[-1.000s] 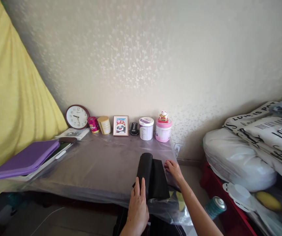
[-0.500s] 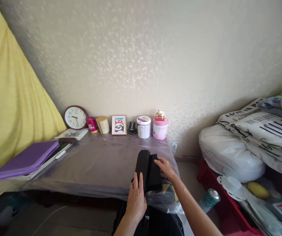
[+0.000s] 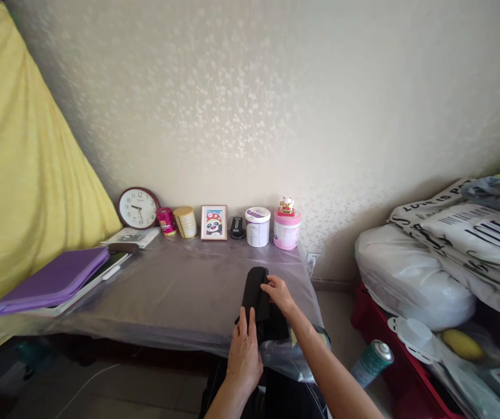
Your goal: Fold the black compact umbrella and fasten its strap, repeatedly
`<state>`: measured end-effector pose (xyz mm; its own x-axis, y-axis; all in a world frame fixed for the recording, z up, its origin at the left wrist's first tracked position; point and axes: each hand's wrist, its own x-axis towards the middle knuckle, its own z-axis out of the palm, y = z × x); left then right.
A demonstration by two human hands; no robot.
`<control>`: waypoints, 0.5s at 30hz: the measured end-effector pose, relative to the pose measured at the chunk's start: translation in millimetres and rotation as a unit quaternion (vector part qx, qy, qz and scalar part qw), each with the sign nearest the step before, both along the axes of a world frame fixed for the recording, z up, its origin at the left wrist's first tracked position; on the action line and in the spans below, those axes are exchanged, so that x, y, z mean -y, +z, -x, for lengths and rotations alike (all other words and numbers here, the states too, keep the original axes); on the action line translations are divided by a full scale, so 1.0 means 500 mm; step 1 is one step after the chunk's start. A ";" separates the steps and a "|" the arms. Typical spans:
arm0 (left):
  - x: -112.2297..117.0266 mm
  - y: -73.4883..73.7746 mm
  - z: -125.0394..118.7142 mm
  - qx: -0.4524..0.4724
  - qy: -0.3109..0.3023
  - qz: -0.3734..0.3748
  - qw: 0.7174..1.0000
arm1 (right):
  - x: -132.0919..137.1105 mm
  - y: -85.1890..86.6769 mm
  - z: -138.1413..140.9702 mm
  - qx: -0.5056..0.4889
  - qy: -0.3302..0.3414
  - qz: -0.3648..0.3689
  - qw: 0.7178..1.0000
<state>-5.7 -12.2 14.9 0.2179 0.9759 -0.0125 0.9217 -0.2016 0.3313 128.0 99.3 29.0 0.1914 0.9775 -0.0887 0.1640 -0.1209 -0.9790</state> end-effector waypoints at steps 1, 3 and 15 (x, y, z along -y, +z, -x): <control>0.000 -0.001 -0.001 -0.001 0.002 -0.002 1.000 | -0.002 -0.002 0.006 0.001 0.003 -0.001 1.000; -0.001 -0.004 -0.003 0.001 0.006 -0.004 1.000 | -0.005 -0.005 0.014 0.004 0.015 -0.003 1.000; -0.005 0.001 -0.012 0.048 0.037 0.017 0.998 | -0.021 -0.010 0.004 0.139 0.055 -0.048 0.988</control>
<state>0.4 -9.7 15.6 0.1471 0.9887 -0.0282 0.8972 -0.1214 0.4245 125.9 109.7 24.1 0.0880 0.9951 0.0455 0.4349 0.0027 -0.9005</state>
